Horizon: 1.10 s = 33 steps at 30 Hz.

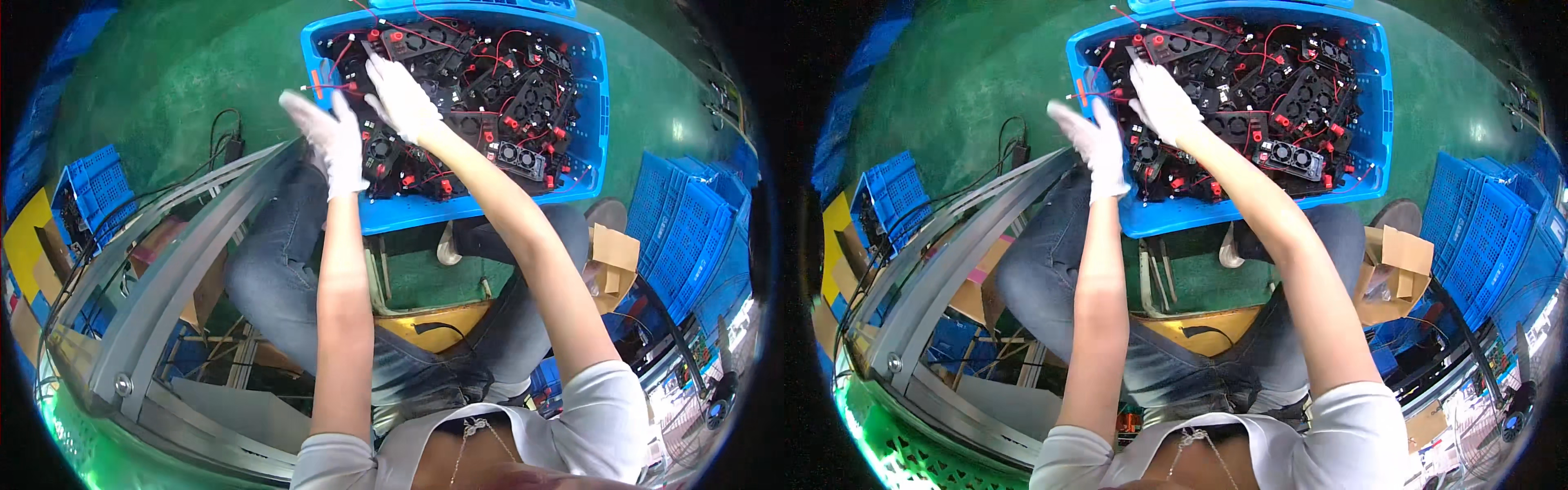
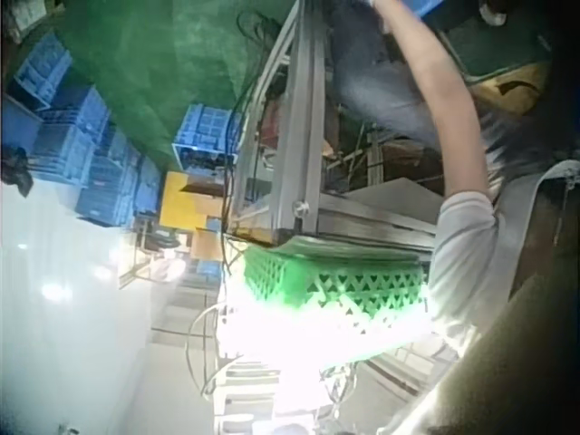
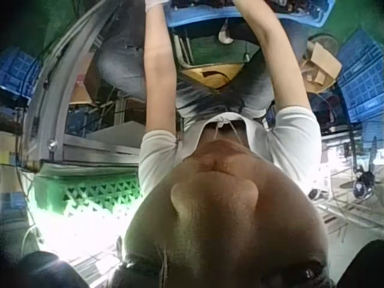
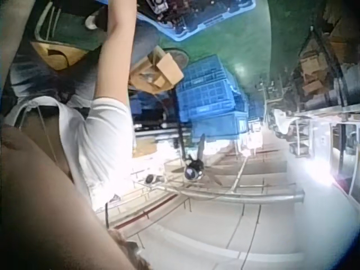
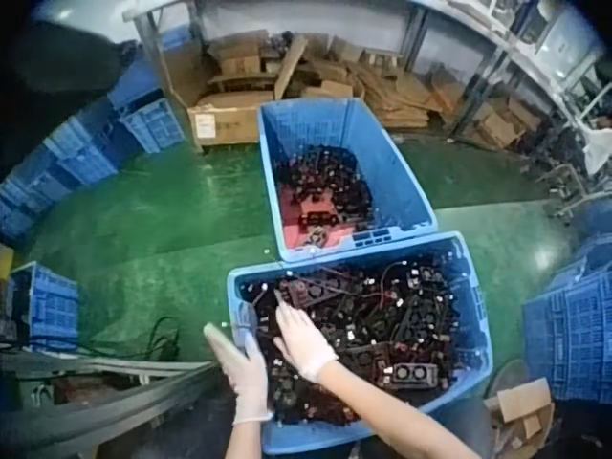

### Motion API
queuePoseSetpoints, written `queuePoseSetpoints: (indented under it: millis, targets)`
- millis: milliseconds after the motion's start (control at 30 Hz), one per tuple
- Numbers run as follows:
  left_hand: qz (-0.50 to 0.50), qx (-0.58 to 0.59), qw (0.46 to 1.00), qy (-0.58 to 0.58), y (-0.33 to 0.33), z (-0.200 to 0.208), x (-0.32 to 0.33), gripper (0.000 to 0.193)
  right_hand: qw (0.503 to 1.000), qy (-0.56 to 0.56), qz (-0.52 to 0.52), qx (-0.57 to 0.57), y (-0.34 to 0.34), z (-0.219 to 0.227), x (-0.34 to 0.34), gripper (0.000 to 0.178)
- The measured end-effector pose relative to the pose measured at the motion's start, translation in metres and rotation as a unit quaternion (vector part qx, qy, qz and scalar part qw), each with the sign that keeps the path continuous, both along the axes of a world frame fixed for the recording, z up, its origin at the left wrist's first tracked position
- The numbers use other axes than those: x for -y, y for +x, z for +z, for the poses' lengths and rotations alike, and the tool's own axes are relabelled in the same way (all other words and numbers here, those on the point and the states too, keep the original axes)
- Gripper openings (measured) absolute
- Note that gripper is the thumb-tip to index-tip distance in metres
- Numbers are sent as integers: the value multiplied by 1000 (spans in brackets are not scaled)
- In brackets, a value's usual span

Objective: Assembling electronic modules with cooling fans and wiring at a factory workstation.

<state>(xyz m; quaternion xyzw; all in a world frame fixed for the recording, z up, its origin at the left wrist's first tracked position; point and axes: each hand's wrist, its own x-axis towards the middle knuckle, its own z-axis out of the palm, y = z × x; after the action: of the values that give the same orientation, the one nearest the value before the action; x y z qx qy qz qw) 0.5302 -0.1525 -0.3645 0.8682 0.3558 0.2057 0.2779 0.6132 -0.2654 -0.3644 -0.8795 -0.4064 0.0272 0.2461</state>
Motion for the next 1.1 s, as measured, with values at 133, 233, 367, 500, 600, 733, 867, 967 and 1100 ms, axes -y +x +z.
queuePoseSetpoints:
  millis: [133,233,367,500,600,733,867,967,1100]
  targets:
    - [-202,-323,899,216,37,-6,11,63,978,-76,29,-194,-3,42,13,35]
    - [-259,-171,945,105,39,-22,31,67,973,106,-155,-136,29,46,52,13]
    - [-296,-169,938,61,35,-11,35,73,982,-26,-187,-24,92,27,49,43]
    - [-335,-201,915,-101,44,26,33,50,960,-76,-268,-38,62,-8,27,66]
    - [-131,35,982,-133,86,58,7,48,983,-84,-141,-77,26,2,24,64]
    - [-282,-85,953,-77,134,24,-9,79,992,-118,-45,-15,8,23,45,57]
    - [-365,-142,907,154,92,-12,30,71,980,-128,-84,-127,54,86,71,34]
    - [-398,-98,910,62,67,-4,38,61,990,59,-128,-24,138,88,89,37]
    - [-459,-256,828,195,78,57,32,42,993,-80,26,-84,205,86,112,52]
